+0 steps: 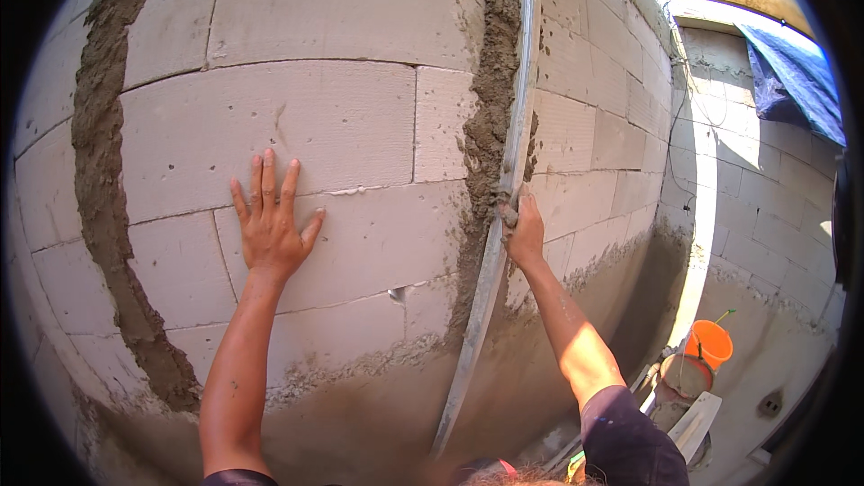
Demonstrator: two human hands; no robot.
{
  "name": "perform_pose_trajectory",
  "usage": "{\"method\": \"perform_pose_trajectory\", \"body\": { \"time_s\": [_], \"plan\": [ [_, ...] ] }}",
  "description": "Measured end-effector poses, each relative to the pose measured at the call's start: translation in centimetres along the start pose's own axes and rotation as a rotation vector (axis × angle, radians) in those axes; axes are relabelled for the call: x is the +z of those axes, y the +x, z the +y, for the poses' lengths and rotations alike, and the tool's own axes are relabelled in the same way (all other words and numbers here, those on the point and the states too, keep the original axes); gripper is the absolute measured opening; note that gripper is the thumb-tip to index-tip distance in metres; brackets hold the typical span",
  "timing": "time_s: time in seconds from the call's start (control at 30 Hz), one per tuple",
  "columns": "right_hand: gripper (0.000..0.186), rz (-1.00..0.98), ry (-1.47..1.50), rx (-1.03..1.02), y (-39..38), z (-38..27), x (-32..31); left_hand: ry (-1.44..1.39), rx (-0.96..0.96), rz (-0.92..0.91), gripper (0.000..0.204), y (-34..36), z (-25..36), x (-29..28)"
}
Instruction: The person applies cement mixture to a block wall using a trowel and levels it with a wooden board and a long metal straightedge.
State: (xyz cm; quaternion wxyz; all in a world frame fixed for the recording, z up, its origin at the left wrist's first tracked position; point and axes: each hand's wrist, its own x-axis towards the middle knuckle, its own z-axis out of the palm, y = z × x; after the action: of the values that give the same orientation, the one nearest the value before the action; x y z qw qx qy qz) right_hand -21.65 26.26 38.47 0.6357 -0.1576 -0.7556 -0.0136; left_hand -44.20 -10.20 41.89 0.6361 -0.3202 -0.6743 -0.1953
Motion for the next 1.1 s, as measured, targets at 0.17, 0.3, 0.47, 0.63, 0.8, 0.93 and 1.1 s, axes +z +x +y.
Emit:
{"method": "perform_pose_trajectory", "body": {
  "time_s": [0.17,0.3,0.47,0.63,0.8,0.93,1.1],
  "plan": [
    [0.059,0.101,-0.078,-0.003,8.8,2.2,-2.0,-0.009,0.011,0.026,0.084,0.1,1.0,0.4],
    [0.06,0.035,-0.083,0.007,9.5,1.3,-2.1,0.023,0.01,0.041,0.083,0.2,0.5,0.8],
    [0.063,0.09,-0.019,-0.04,1.5,0.7,0.4,0.058,-0.017,0.048,0.078,1.3,-0.7,0.3],
    [0.047,-0.016,-0.141,0.145,5.8,2.2,0.2,-0.016,0.133,0.205,0.069,-0.1,-0.9,3.5],
    [0.044,0.141,-0.14,-0.14,8.1,6.2,0.0,-0.071,0.164,0.282,0.072,0.1,0.5,3.5],
    [0.044,0.174,0.06,-0.133,-2.1,2.1,2.4,0.02,0.149,0.237,0.072,0.0,-2.3,2.9],
    [0.056,0.164,-0.097,-0.105,7.2,3.8,-0.6,-0.007,0.13,0.235,0.07,0.3,-0.2,3.2]
  ]
}}
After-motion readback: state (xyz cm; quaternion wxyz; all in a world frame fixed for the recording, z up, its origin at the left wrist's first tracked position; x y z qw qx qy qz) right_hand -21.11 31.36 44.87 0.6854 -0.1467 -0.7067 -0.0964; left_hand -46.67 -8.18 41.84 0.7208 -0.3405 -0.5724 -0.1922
